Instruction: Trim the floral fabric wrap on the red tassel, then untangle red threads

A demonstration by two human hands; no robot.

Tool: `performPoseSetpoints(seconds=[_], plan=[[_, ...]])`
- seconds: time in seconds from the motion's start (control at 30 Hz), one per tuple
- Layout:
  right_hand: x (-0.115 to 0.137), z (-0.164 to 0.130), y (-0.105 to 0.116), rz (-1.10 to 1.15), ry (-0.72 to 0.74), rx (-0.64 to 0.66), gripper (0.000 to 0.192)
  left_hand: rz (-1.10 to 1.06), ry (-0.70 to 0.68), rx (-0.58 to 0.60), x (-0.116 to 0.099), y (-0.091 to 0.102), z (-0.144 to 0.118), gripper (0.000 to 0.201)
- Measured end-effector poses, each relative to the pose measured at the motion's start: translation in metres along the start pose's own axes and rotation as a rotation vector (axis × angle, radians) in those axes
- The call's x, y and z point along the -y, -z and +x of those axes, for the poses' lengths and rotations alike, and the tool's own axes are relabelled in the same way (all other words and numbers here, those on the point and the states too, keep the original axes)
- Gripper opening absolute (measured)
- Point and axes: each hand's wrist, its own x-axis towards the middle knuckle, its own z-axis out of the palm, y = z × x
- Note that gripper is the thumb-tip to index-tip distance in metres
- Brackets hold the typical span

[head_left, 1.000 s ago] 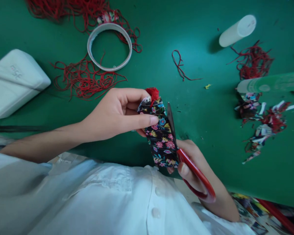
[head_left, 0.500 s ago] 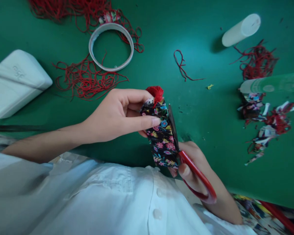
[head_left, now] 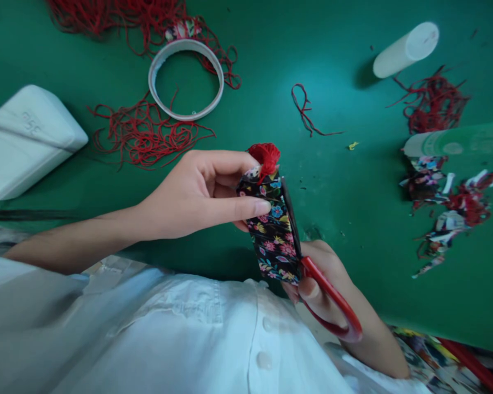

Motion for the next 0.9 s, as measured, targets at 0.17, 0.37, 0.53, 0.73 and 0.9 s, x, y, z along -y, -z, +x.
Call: performPoseSetpoints(seconds=[0.17, 0.37, 0.53, 0.73, 0.9], plan=[[-0.0052, -0.0031, -0.0004, 0.013, -0.012, 0.019, 0.053, 0.005, 0.004, 0.015, 0.0003, 0.0005, 0.0005, 0.015], [-0.0065, -0.0043, -0.0004, 0.014, -0.051, 0.052, 0.056, 0.038, 0.041, 0.02, -0.0008, 0.0001, 0.0005, 0.014], [-0.0094, -0.0073, -0.0018, 0.036, -0.082, 0.036, 0.06, 0.037, 0.024, 0.031, -0.0001, 0.0009, 0.0007, 0.016], [-0.0058, -0.0059, -0.0015, 0.072, -0.135, 0.058, 0.064, 0.004, 0.04, 0.051, 0.0013, 0.0019, 0.0013, 0.017], [-0.0008, -0.0025, -0.0001, 0.068, -0.108, 0.064, 0.059, -0.016, 0.041, 0.06, 0.0002, 0.0013, 0.0015, 0.015]])
